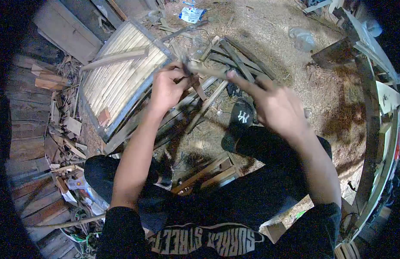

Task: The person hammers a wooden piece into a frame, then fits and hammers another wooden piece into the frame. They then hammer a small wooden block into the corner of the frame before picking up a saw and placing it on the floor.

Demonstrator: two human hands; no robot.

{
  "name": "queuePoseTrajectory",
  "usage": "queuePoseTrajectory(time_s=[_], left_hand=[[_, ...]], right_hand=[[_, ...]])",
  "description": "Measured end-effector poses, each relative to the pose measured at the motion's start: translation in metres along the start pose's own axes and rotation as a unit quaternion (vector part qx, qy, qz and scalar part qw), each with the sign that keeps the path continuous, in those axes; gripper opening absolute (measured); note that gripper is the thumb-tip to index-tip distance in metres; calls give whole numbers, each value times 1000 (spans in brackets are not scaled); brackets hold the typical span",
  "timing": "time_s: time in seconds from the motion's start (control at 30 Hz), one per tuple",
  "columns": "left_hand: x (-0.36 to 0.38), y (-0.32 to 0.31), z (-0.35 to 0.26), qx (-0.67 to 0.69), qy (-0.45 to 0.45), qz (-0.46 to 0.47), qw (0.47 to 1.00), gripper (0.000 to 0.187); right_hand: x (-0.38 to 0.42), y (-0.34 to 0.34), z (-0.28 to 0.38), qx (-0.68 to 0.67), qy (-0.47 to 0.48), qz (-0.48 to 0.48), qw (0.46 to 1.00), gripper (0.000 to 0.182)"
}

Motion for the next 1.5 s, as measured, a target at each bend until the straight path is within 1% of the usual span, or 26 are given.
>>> queuePoseTrajectory(time_s=[0.03, 0.07, 0.13, 0.27, 0.33, 0.37, 0.43, 0.47, 0.53, 0.57, 0.63, 0.67, 0.73, 0.8, 0.87, 0.9, 0.97, 1.07, 1.2, 1.23, 1.27, 1.33, 1.4, 1.43, 1.47, 1.5], left_hand=[[-1, 0, -1, 0, -2, 0, 1000, 11], [-1, -1, -2, 2, -1, 3, 1000, 12], [0, -1, 2, 3, 4, 3, 1000, 12], [2, -6, 11, -11, 7, 3, 1000, 11], [-1, -4, 9, -36, 8, 3, 999, 11], [-1, -3, 7, -22, -5, -6, 1000, 10], [0, -4, 8, -7, -18, -12, 1000, 9], [0, -4, 9, -4, -16, -5, 1000, 9], [-4, -2, 5, -2, -18, 0, 1000, 9], [-3, -1, 4, -1, -3, 3, 1000, 11], [-2, 0, 4, -1, 19, 3, 1000, 12], [-2, -1, 5, -2, 25, 10, 1000, 12], [-1, -2, 6, -3, 30, 18, 999, 12], [-2, -2, 5, -13, 12, 13, 1000, 13], [-1, -1, 6, -9, 14, 11, 1000, 12], [-1, -1, 5, -3, 11, 13, 1000, 12], [0, -1, 3, -12, 9, 14, 1000, 11], [-3, 2, 2, -5, 9, 12, 1000, 11], [-2, -3, 9, -1, 4, 13, 1000, 12], [-3, -3, 9, -1, 1, 12, 1000, 12], [-4, -3, 10, -4, 5, 15, 1000, 12], [-3, 1, 6, -9, 17, 17, 1000, 12], [-3, 2, 1, 4, 51, 36, 998, 12], [-4, 3, 4, -21, 55, 69, 996, 26], [-6, 5, 2, -21, 51, 70, 996, 26], [-8, 9, -5, -45, 32, 87, 995, 36]], right_hand=[[0, -1, -1, 68, -21, 82, 994, 81], [1, -1, -3, 68, -22, 80, 994, 81], [0, 1, -6, -19, 12, 1, 1000, 83], [1, 3, -2, 28, 23, -9, 999, 82], [2, 3, -7, 40, -3, 49, 998, 81], [1, 0, -6, 40, 0, 50, 998, 81], [0, 2, -4, -82, -2, -71, 994, 79], [2, 3, -3, -83, -5, -71, 994, 79], [3, -1, -6, 46, -44, 86, 994, 79], [2, -4, -7, 47, -43, 84, 994, 79], [1, -4, -6, -91, 23, -93, 991, 80], [1, -2, -5, -92, 21, -92, 991, 80], [2, -4, -6, 61, -35, 104, 992, 82], [3, -8, -10, 39, -38, 98, 994, 82], [3, -8, -8, -83, 16, -70, 994, 80], [4, -7, -7, -84, 14, -68, 994, 80], [5, -10, -7, 59, -22, 79, 995, 76], [4, -5, -11, -13, -22, 34, 999, 79], [5, -9, -5, 70, -12, 86, 994, 76], [5, -6, -5, 33, -30, 85, 995, 75], [4, -8, -7, 34, -28, 83, 996, 75], [6, -10, -10, -65, -2, -52, 997, 82], [7, -9, -8, -68, 5, -62, 996, 84], [5, -9, -7, -25, -9, 6, 1000, 81], [3, -8, -7, 17, -25, 72, 997, 78], [3, -5, -7, -11, -30, 62, 998, 75]])
Point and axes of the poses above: each hand's wrist, its own x-axis away from the middle knuckle, its own y-axis out of the back of the hand, z = x × y, the point moved 3 cm from there along -x, towards the middle knuckle, and after that the axes turned 6 degrees about -z, right-handed, at the moved point
